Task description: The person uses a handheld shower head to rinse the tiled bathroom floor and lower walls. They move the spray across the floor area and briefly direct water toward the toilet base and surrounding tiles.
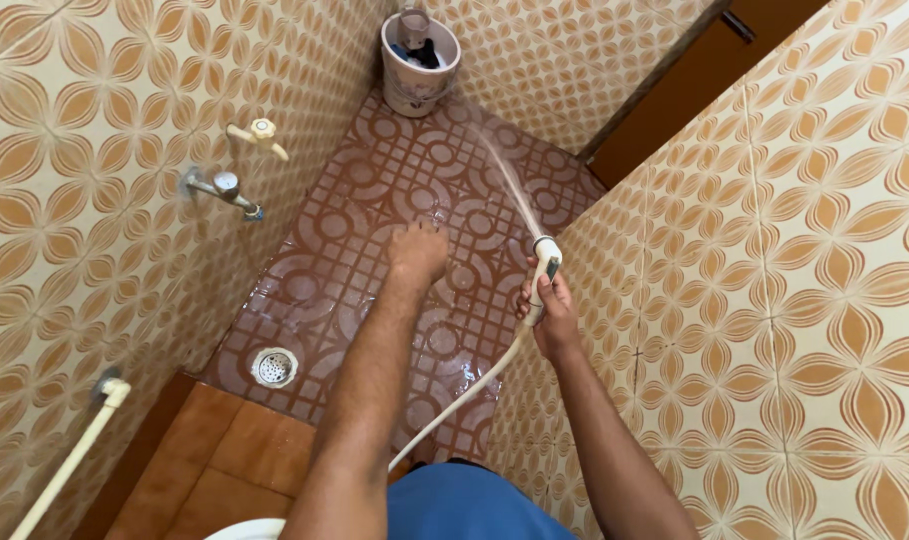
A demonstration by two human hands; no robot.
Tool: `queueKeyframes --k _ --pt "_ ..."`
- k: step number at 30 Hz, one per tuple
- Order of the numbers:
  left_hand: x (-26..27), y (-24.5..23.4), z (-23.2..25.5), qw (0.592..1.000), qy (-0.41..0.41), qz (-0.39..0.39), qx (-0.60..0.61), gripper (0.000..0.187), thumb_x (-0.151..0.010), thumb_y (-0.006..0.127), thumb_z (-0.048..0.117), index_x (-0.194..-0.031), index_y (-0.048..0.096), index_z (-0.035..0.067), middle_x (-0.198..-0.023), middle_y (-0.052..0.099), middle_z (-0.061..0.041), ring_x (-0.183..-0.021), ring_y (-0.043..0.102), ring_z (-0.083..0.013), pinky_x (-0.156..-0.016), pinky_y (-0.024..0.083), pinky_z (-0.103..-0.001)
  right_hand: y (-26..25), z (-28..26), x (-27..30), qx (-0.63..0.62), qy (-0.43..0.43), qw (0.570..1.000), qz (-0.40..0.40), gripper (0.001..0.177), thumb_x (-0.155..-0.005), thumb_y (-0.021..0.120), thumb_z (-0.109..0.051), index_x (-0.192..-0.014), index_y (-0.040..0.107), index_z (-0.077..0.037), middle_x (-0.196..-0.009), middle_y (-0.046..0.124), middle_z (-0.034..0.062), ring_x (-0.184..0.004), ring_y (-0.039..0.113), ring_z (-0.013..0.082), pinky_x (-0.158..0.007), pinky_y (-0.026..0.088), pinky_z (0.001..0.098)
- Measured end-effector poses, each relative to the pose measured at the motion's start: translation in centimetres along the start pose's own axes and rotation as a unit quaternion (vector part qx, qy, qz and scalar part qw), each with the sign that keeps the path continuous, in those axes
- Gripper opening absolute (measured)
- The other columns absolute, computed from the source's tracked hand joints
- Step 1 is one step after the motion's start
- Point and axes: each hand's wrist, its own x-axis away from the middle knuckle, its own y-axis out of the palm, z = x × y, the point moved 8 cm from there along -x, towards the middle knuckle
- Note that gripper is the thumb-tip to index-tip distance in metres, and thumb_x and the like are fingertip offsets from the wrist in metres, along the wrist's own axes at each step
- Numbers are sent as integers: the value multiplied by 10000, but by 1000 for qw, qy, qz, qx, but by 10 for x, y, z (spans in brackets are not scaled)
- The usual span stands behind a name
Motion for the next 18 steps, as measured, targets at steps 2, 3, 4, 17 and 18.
queueKeyframes --k 2,3,4,17,18 --pt "-1 -6 -3 1000 0 11 -4 358 -976 516 214 -1306 625 125 -1365 599 -148 -1294 547 -331 -1033 434 -552 1 2 -8 -7 12 1000 -1 456 -1056 565 -347 -1417 499 -76 -856 546 30 -703 531 151 -648 469 315" --pt "-2 -9 -5 1000 0 16 -6 354 -975 511 191 -1304 624 127 -1357 607 -143 -1291 551 -330 -1029 437 -556 1 3 -12 -10 18 1000 -2 453 -1054 567 -345 -1413 503 -78 -854 548 29 -700 532 150 -645 470 316" --pt "-3 -11 -8 1000 -5 21 3 342 -984 503 189 -1296 628 128 -1353 610 -143 -1292 551 -330 -1039 430 -560 -2 4 -17 -6 25 1000 10 442 -1053 562 -346 -1405 510 -84 -848 552 25 -694 531 146 -636 471 315" --pt "-10 -19 -27 999 -27 34 29 349 -982 507 187 -1307 614 121 -1354 606 -150 -1308 535 -341 -1081 397 -576 5 -8 -87 27 26 999 33 371 -1065 556 -317 -1340 552 -67 -815 585 35 -690 552 157 -623 478 309" --pt "-10 -17 -28 998 -30 33 33 353 -983 508 189 -1313 611 121 -1358 603 -152 -1311 533 -344 -1079 399 -576 10 -9 -89 27 26 999 25 377 -1065 558 -315 -1346 556 -64 -816 582 33 -696 555 154 -630 485 309"
